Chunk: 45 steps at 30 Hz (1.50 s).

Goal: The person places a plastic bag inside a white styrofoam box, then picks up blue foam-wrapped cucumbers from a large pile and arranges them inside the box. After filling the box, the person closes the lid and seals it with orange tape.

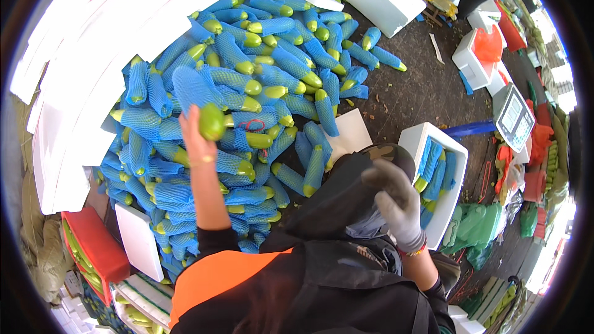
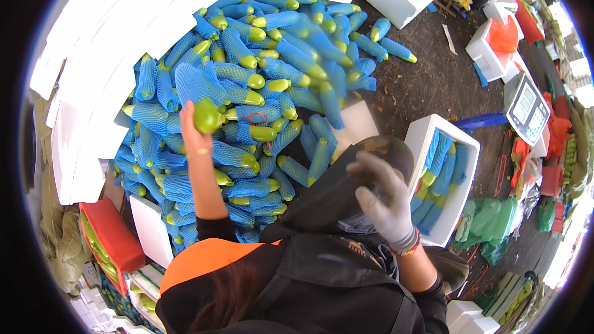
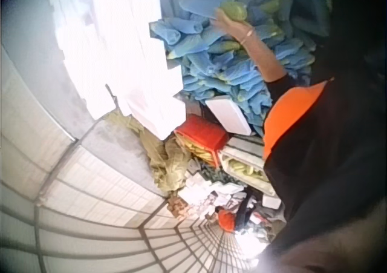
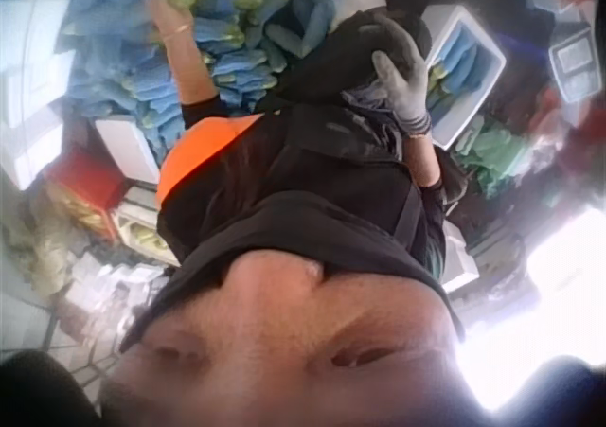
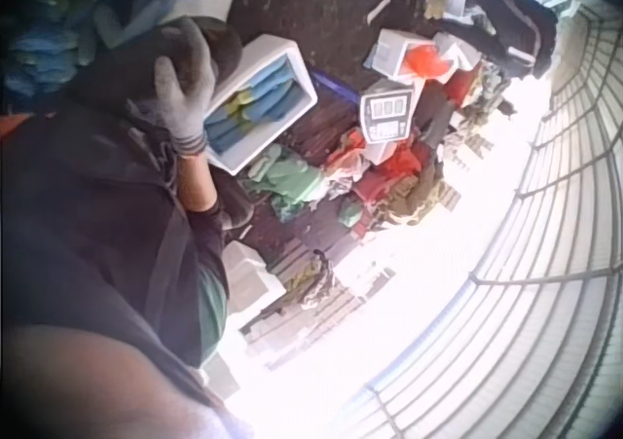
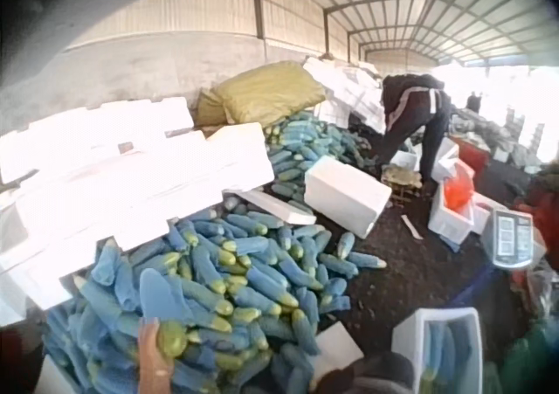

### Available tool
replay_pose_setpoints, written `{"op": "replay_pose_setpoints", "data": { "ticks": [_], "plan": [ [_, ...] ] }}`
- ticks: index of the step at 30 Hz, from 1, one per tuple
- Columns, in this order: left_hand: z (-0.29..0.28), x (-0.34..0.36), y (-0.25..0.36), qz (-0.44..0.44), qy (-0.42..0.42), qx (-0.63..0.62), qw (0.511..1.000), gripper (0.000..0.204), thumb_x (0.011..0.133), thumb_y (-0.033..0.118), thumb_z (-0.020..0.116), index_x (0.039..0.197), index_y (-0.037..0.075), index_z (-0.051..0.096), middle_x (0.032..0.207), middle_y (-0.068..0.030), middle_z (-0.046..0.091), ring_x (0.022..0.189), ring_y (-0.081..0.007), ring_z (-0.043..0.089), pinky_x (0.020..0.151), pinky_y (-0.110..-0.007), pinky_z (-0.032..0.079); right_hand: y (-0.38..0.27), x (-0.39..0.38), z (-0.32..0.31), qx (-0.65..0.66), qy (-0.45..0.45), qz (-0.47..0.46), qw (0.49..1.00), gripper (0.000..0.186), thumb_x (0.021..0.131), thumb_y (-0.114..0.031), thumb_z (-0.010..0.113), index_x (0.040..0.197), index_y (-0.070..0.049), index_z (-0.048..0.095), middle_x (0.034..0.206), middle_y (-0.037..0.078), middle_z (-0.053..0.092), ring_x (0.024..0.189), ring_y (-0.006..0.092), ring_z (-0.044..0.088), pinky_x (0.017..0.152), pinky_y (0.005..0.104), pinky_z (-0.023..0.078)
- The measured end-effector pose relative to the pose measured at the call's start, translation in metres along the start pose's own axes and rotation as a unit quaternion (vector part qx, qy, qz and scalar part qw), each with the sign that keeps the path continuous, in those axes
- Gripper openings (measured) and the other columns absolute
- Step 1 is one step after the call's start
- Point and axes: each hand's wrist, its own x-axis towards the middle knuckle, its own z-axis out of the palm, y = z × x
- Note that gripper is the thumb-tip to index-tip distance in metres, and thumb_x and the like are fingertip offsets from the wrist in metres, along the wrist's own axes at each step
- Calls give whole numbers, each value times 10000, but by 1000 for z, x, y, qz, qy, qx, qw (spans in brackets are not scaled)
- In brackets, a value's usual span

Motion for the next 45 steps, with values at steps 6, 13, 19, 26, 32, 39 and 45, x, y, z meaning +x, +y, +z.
{"op": "replay_pose_setpoints", "data": {
  "ticks": [6,13,19,26,32,39,45],
  "plan": [
    [77,-175,-43,246,-567,250,746,840,923,484,805,1542,1,506,1450,-271,434,1330,-429,471,1157,-480,404,12,29,-22,254,73,64,962,1042,940,-626,755,1636,4,302,1476,231,564,1271,348,641,1068,496,534],
    [112,-19,-156,327,-414,431,732,355,842,27,730,1193,46,679,1252,-152,647,1170,-364,629,1032,-448,513,37,-102,-166,419,243,-26,874,912,969,-625,697,1559,12,419,1343,220,651,1098,325,715,938,515,645],
    [193,133,-277,455,-310,641,534,334,882,60,654,1212,13,669,1208,-177,685,1181,-384,651,1014,-519,513,91,-180,-164,281,474,143,822,764,1010,-544,664,1532,-19,477,1359,176,650,1097,290,696,996,442,561],
    [198,294,-244,393,-40,876,279,297,1025,295,544,1164,103,723,1204,-112,716,1181,-287,651,1004,-526,452,132,-195,-197,223,506,194,810,706,996,-493,714,1447,21,539,1304,176,666,1078,276,692,932,410,579],
    [141,385,-211,346,-92,870,339,816,787,312,916,1490,80,572,1552,-147,581,1430,-319,547,1146,-532,454,174,-172,-226,292,477,270,783,684,1059,-500,619,1513,6,540,1361,150,695,1196,273,695,1038,437,561],
    [151,396,-193,352,-166,872,297,709,845,336,831,1490,134,620,1443,-128,686,1333,-403,623,1087,-497,525,211,-176,-251,-16,506,233,830,935,793,-180,888,1588,-5,427,1395,148,626,1267,217,626,1088,381,526],
    [192,202,-140,318,-164,510,782,534,851,357,921,1149,-67,789,1207,-207,781,1047,-330,730,956,-446,551,249,-168,-195,-192,411,356,817,984,793,-339,919,1557,10,407,1409,282,603,1311,357,628,1148,438,484]
  ]
}}
